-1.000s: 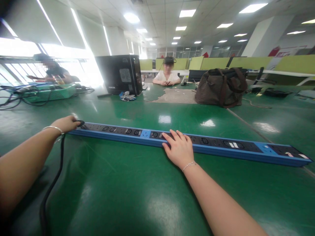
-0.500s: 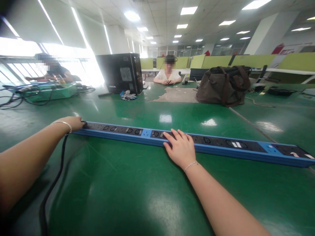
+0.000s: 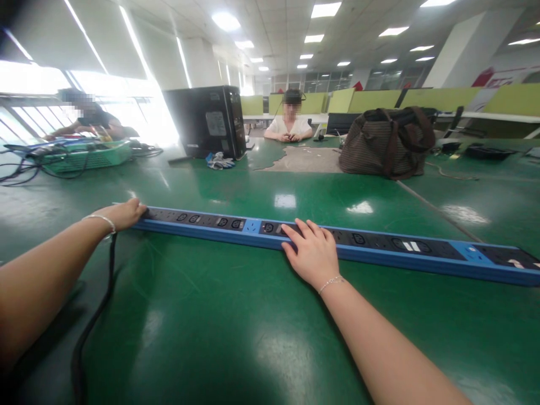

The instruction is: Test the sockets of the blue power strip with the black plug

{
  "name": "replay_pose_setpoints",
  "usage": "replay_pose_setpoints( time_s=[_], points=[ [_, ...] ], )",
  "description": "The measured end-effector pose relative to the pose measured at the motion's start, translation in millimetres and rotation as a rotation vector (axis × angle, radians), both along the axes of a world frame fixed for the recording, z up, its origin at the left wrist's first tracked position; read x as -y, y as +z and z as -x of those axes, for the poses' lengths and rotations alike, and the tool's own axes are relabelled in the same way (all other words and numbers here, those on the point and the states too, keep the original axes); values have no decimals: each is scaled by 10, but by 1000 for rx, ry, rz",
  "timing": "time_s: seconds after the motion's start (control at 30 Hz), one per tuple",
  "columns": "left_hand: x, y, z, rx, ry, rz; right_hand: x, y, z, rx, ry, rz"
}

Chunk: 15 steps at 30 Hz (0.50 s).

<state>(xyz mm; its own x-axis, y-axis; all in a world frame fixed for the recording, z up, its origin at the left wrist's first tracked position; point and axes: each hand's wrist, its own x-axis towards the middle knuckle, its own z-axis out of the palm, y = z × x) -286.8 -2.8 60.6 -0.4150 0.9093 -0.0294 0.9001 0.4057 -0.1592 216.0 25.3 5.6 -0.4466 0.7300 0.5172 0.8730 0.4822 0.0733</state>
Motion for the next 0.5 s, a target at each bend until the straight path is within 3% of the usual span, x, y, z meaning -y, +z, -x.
replay_pose_setpoints(
  time_s=[0.1, 0.3, 0.5],
  points=[
    [17, 10, -69, -30, 86, 44, -3, -4, -8, -1, 4, -7],
    [-60, 110, -161, -24, 87, 130, -3, 6, -9, 2, 5, 2],
    [-21, 24, -95, -48, 87, 104, 3, 12, -5, 6, 0, 6]
  ],
)
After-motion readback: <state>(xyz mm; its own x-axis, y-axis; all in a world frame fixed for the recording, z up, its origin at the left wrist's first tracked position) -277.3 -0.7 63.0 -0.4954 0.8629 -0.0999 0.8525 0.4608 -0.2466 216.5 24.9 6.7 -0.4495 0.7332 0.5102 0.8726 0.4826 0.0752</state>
